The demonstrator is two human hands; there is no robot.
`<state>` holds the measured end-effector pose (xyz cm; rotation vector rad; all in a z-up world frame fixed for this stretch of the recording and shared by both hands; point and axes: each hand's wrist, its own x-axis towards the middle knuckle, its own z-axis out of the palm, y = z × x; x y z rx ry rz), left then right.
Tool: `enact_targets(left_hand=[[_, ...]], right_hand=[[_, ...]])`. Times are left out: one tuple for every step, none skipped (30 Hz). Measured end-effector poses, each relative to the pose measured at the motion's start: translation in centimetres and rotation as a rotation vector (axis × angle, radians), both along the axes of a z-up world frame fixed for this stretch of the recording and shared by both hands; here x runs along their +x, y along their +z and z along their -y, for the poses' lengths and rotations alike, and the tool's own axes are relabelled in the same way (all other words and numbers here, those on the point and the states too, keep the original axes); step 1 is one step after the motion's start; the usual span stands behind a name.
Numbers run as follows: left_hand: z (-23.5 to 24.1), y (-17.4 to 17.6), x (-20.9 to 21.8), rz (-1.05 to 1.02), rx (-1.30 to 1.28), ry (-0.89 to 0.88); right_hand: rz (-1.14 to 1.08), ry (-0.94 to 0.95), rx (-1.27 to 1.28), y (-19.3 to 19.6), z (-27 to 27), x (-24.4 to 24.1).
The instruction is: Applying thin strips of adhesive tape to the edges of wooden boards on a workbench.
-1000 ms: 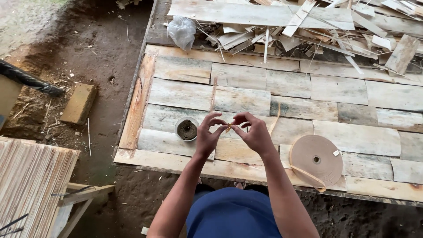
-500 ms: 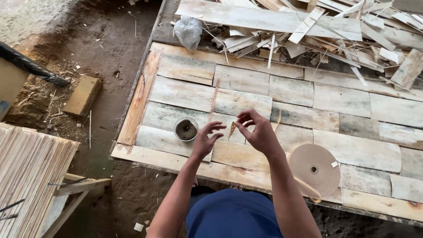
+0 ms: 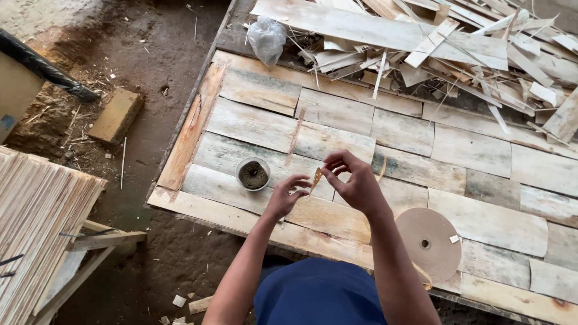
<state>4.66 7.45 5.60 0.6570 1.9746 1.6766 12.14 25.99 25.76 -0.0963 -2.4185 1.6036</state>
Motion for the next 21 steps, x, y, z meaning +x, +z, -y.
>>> enact_targets(left_hand=[[0.0, -0.1, 0.0, 0.001, 0.001, 0.005], [0.0, -0.1, 0.0, 0.005, -0.003, 0.0], [-0.1, -0.2, 0.0, 0.007, -0.005, -0.007], [-0.1, -0.3, 0.0, 0.007, -0.003, -0.002], [0.0, -0.5, 0.1, 0.009, -0.003, -0.003], [0.0, -0.7, 0.1, 0.01, -0.003, -0.004], [0.0, -0.7, 0.2, 0.011, -0.004, -0.002], [0.0, -0.8, 0.2, 0.004, -0.007, -0.005], [0.1, -1.0, 0.4, -0.001, -0.011, -0.009], [0.3, -0.7, 0.5, 0.0, -0.013, -0.007], [0.7, -0.5, 0.8, 0.059, 0.048, 0.01], [1.1, -0.3, 1.1, 0.117, 0.109, 0.028], [1.3, -0.2, 1.3, 0.12, 0.106, 0.032], [1.5, -0.1, 1.5, 0.142, 0.134, 0.033], [1.7, 0.0, 1.5, 0.16, 0.164, 0.035], [1.9, 0.0, 1.6, 0.16, 0.164, 0.04], [2.1, 0.0, 1.8, 0.173, 0.182, 0.041], [2.4, 0.0, 2.0, 0.186, 0.201, 0.041], [2.7, -0.2, 2.1, 0.185, 0.201, 0.042], [3.0, -0.3, 2.2, 0.208, 0.209, 0.044], [3.3, -0.4, 2.3, 0.232, 0.218, 0.045]], right_hand=[[0.001, 0.005, 0.001, 0.0, -0.1, -0.1], [0.002, 0.01, -0.004, 0.0, -0.2, -0.1], [0.001, 0.013, -0.007, 0.0, -0.3, -0.2], [0.001, 0.017, -0.005, -0.1, -0.5, -0.3], [0.0, 0.016, -0.003, -0.2, -0.6, -0.4], [0.0, 0.015, -0.002, -0.3, -0.6, -0.5], [0.0, 0.018, -0.003, -0.5, -0.7, -0.6], [0.001, 0.013, -0.004, -0.6, -0.9, -0.7], [0.003, 0.008, -0.006, -0.8, -0.9, -0.8], [0.005, 0.01, -0.008, -0.9, -1.1, -0.9], [0.016, 0.004, -0.014, -1.2, -1.2, -0.9], [0.028, -0.002, -0.02, -1.5, -1.3, -0.8], [0.032, 0.002, -0.023, -1.5, -1.1, -0.8], [0.038, 0.003, -0.025, -1.5, -0.9, -0.8], [0.042, 0.006, -0.025, -1.4, -0.8, -0.9], [0.043, 0.012, -0.026, -1.4, -0.6, -1.0], [0.049, 0.006, -0.026, -1.4, -0.4, -0.9], [0.056, 0.001, -0.025, -1.4, -0.1, -0.8], [0.055, 0.003, -0.025, -1.4, -0.1, -0.9], [0.061, -0.003, -0.025, -1.3, 0.0, -0.9], [0.067, -0.009, -0.023, -1.4, 0.1, -0.9]])
